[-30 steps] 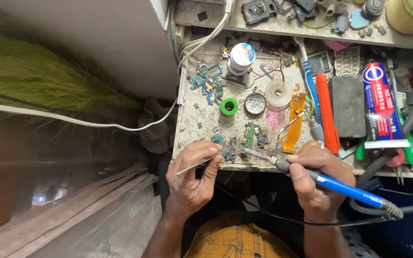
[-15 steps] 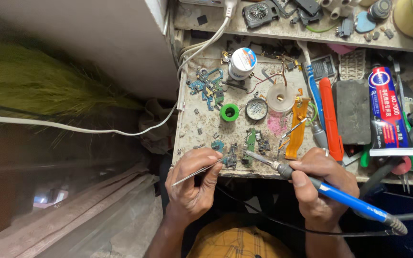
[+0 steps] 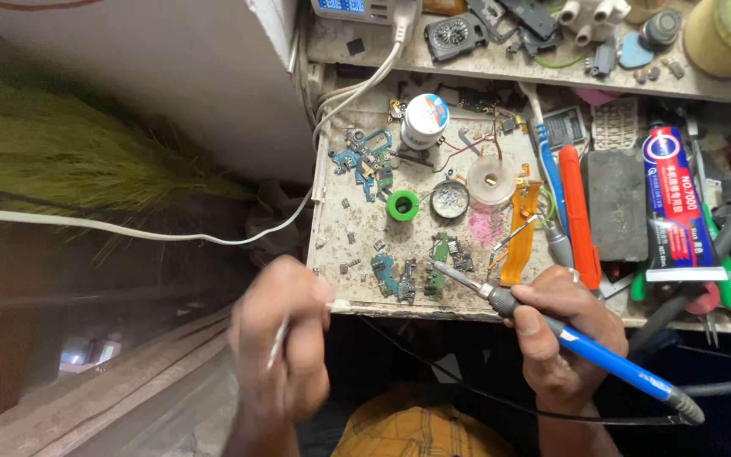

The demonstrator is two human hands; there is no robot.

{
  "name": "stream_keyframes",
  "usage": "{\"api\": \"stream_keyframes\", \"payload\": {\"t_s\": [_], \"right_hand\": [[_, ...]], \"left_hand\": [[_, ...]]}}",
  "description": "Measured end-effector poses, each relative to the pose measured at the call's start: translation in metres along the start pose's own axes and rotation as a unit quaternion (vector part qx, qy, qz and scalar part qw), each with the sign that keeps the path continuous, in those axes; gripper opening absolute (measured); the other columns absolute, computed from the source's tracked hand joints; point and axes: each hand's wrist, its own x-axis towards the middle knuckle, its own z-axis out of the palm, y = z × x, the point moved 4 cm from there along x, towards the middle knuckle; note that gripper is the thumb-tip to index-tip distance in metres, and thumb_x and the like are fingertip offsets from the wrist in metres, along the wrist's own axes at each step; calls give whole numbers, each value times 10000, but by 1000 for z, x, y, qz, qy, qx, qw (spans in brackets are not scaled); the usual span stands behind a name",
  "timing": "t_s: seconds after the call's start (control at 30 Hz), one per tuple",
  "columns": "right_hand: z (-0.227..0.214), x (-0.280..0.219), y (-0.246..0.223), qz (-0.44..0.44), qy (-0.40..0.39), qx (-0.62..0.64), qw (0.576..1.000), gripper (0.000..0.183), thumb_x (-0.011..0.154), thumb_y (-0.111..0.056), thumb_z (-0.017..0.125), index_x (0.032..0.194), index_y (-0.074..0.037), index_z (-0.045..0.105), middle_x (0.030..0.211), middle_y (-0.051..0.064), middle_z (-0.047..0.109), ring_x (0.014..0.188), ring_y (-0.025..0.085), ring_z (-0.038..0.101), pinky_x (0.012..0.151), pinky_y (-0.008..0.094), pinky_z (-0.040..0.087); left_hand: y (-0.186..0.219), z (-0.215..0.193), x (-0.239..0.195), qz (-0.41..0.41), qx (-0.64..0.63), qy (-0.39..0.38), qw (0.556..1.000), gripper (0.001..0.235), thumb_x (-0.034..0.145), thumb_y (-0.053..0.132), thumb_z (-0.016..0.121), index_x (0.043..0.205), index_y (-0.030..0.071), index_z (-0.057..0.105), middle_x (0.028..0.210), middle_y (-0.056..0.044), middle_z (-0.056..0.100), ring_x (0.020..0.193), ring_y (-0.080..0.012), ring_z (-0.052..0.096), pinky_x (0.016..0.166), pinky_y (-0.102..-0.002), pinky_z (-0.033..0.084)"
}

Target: The person uses a soldering iron and tweezers to work on small electronic components on a cluttered workbench. They repeatedly heat and adjust tiny parts on a circuit board, occasionally repositioning the board and components with their hands.

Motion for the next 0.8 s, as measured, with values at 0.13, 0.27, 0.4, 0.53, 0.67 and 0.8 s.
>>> {"api": "stream_keyframes", "payload": {"t_s": [0.13,0.27,0.4,0.53,0.67,0.8], "right_hand": [[-1,-1,0,-2,-2,-13,1000,156,970,-112,667,1050,22,662,742,68,624,638,124,580,627,235,451],[-1,-1,1,-6,4,-18,1000,152,956,-106,674,1034,24,666,766,59,615,629,115,559,613,231,438],[-1,-1,1,-5,2,-25,1000,152,948,-108,679,1024,23,675,766,52,600,625,113,527,608,233,417],[-1,0,1,-6,0,-26,1000,159,947,-118,686,1025,20,672,775,50,611,631,109,538,608,234,426],[-1,0,-1,-8,-2,-24,1000,166,954,-132,693,1027,15,669,791,53,623,640,111,547,614,236,432],[0,1,-2,-13,-3,-35,999,164,957,-133,700,1022,15,676,787,52,615,641,116,547,608,237,432]], "left_hand": [[-29,1,48,-59,241,-108,963,135,990,112,667,1091,24,645,738,-109,642,618,-241,658,580,-404,497],[-46,19,81,-16,350,-147,925,229,937,215,751,1090,58,682,834,-123,732,659,-300,697,595,-436,522],[-55,31,88,-17,380,-173,908,286,899,289,788,1055,66,702,809,-122,741,648,-317,707,571,-447,528],[-59,33,83,-22,377,-170,910,214,917,245,775,1049,88,713,766,-100,730,624,-308,699,556,-439,519],[-57,32,81,6,362,-150,920,155,927,196,762,1019,86,705,783,-92,727,644,-289,703,579,-421,526],[-56,26,82,-44,305,-143,941,110,921,169,740,999,94,719,752,-84,714,603,-233,698,568,-386,525]]}}
